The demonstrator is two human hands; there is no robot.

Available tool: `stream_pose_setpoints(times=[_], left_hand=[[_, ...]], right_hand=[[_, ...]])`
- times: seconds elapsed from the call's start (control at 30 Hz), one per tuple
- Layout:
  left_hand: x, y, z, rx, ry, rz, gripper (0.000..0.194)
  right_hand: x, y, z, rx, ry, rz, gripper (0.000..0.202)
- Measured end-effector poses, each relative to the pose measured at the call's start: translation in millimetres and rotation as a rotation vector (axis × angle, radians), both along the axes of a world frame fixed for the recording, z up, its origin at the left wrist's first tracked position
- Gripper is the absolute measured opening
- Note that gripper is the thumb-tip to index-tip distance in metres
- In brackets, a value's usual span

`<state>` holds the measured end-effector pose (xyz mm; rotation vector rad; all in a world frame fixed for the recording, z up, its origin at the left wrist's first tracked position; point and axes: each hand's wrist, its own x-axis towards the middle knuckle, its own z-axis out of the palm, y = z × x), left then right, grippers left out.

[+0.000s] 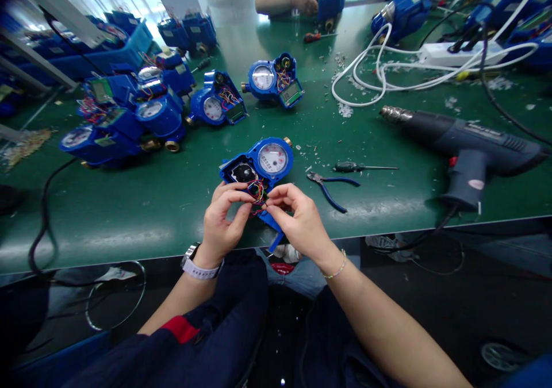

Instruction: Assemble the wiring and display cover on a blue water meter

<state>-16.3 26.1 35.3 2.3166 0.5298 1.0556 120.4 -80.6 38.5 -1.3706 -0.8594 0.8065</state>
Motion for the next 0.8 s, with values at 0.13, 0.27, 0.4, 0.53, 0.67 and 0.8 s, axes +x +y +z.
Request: stream_pose_setpoints(times=[0.13,0.27,0.4,0.53,0.67,0.8], left_hand=[[-4.8,2.9,-1.2,0.068,0.052,-0.099,0.009],[-6.3,3.0,-2.6,0.141,0.075,-0.078,0.007],[-2.8,-1.7,-5.5,0.143,0.006,-0.048,0.007],[3.1,-7.2,-9.4,0.135,-0.056,-0.017,0.01],[6.0,-8.7,-12.1,0.144,-0.088,-0.009,0.011],[3.0,-5.5,-14.0,0.178,-0.086,-0.051,0.009]], right_hand=[[1.5,0.6,0.6,-0.007,0.004,0.002,0.018],[2.6,0.3,-0.2,-0.007,-0.005,-0.009,0.017],[2.6,0.2,-0.7,-0.001,0.002,-0.016,0.018],[17.8,-4.2,4.8,0.022,-0.064,-0.143,0.019],[76.6,-32.6,4.6,0.122,-0.236,-0.551,0.025],[169.2,-94.0,-10.3,-0.077,-0.532,-1.0,0.04]])
